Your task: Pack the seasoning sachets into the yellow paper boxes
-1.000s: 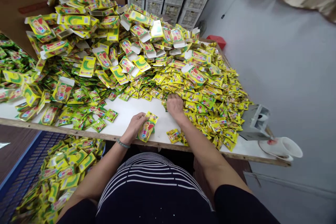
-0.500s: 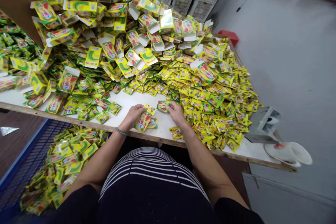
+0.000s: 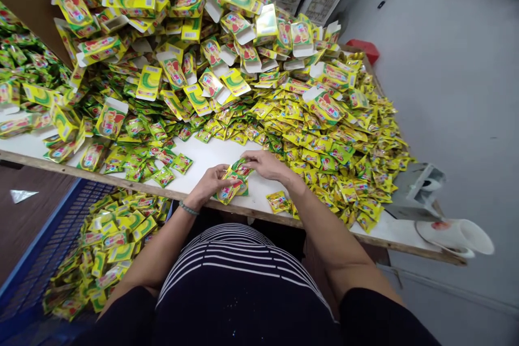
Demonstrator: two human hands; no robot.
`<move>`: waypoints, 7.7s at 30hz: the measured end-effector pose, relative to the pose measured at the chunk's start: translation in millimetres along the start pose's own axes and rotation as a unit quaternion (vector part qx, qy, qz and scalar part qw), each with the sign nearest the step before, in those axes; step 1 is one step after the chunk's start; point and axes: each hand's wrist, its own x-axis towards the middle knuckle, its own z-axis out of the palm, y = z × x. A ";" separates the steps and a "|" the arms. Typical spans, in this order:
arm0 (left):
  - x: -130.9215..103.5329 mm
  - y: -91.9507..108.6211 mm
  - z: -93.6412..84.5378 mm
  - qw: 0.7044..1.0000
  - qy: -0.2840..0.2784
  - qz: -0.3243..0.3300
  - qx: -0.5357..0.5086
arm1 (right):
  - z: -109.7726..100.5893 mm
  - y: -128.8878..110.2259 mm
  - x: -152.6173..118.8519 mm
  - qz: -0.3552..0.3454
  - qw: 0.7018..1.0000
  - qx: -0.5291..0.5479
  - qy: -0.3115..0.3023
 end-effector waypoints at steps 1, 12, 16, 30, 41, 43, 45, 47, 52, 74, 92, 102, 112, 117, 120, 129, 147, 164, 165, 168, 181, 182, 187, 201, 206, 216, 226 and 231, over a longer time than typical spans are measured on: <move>-0.5 -0.7 0.3 1.000 -0.001 0.004 0.001 | 0.4 -4.4 3.1 -0.009 1.000 -0.012 -0.027; -7.9 -9.0 -10.3 0.997 0.047 0.060 -0.015 | 48.2 -37.9 -0.7 -0.001 0.994 -0.067 0.082; -16.1 -7.5 -18.4 0.996 0.049 0.079 0.014 | 57.8 -46.2 1.5 -0.030 0.994 -0.093 0.038; -34.2 -23.1 -43.4 0.958 0.165 0.205 0.115 | 101.1 -12.9 -10.3 0.033 0.957 0.248 0.147; -34.7 -18.6 -44.4 0.939 0.119 0.195 0.255 | 91.0 -7.2 -7.0 0.020 0.967 0.213 0.140; -33.8 -15.9 -43.3 0.949 0.096 0.188 0.233 | 85.1 -6.5 -6.7 0.002 0.976 0.183 0.121; -31.8 -14.6 -42.5 0.960 0.072 0.180 0.199 | 80.0 -6.3 -5.1 -0.002 0.980 0.161 0.116; -29.4 -15.4 -42.4 0.970 0.061 0.174 0.159 | 77.2 -7.9 -3.2 0.011 0.980 0.149 0.130; -27.4 -19.4 -43.8 0.984 0.080 0.157 0.041 | 75.5 -22.1 -3.4 -0.040 0.989 0.081 0.115; -30.3 -24.3 -46.1 0.973 0.079 0.180 0.122 | 46.7 -14.0 2.6 -0.109 0.992 0.056 -0.036; -156.5 87.7 -123.6 0.711 0.348 -0.005 0.611 | 64.5 9.9 -46.9 -0.035 0.986 -0.152 0.059; -90.9 16.1 -58.7 0.923 0.264 0.097 0.261 | 115.2 -43.9 -3.2 -0.037 0.990 -0.015 0.139; -97.2 33.5 -101.2 0.917 0.364 0.154 0.051 | 147.2 -68.5 101.5 0.010 0.989 -0.099 0.110; -86.5 26.6 -103.9 0.930 0.338 0.125 0.075 | 150.7 -51.8 101.6 0.079 0.992 -0.083 0.047; -75.2 21.8 -102.3 0.935 0.327 0.122 0.058 | 135.5 -42.2 95.1 0.099 0.989 -0.064 0.085; -52.1 24.3 -96.6 0.895 0.358 0.147 0.222 | 75.5 -4.0 122.2 0.016 0.929 -0.341 0.140; -24.4 14.6 -68.4 0.972 0.224 0.062 0.042 | 52.9 26.3 4.4 0.069 0.951 -0.283 0.102; -44.9 33.6 -94.5 0.923 0.260 0.061 0.277 | 46.5 10.8 21.5 -0.026 0.942 -0.286 0.174; -46.4 34.3 -96.4 0.918 0.258 0.059 0.296 | 45.1 9.5 23.0 -0.039 0.944 -0.272 0.181; -49.0 35.1 -97.6 0.914 0.226 0.052 0.333 | 43.8 1.6 31.3 -0.042 0.967 -0.139 0.208; -40.3 22.5 -78.1 0.985 0.129 0.009 0.112 | 62.8 -36.7 54.9 -0.086 0.993 0.074 0.016; -41.2 21.3 -78.6 0.986 0.130 0.008 0.106 | 63.3 -37.1 54.4 -0.087 0.993 0.079 0.000; -43.3 20.8 -74.1 0.991 0.122 -0.003 0.060 | 70.1 -41.4 52.1 -0.070 0.992 0.105 -0.021; -56.8 26.3 -82.1 0.942 0.276 0.005 0.192 | 111.8 -1.6 23.9 0.083 0.980 -0.136 0.117; -47.5 23.0 -78.7 0.926 0.239 0.019 0.293 | 91.6 0.4 27.2 0.099 0.969 0.143 0.178; -42.5 27.5 -53.4 0.962 0.136 0.046 0.233 | 63.1 -22.3 20.2 -0.005 0.996 0.086 0.036; -36.8 21.6 -55.1 0.982 0.090 0.002 0.166 | 54.1 -30.3 21.0 0.020 0.992 0.121 -0.027; -33.1 15.3 -47.9 0.993 0.053 -0.019 0.108 | 73.5 -25.9 17.2 0.038 0.987 0.133 0.084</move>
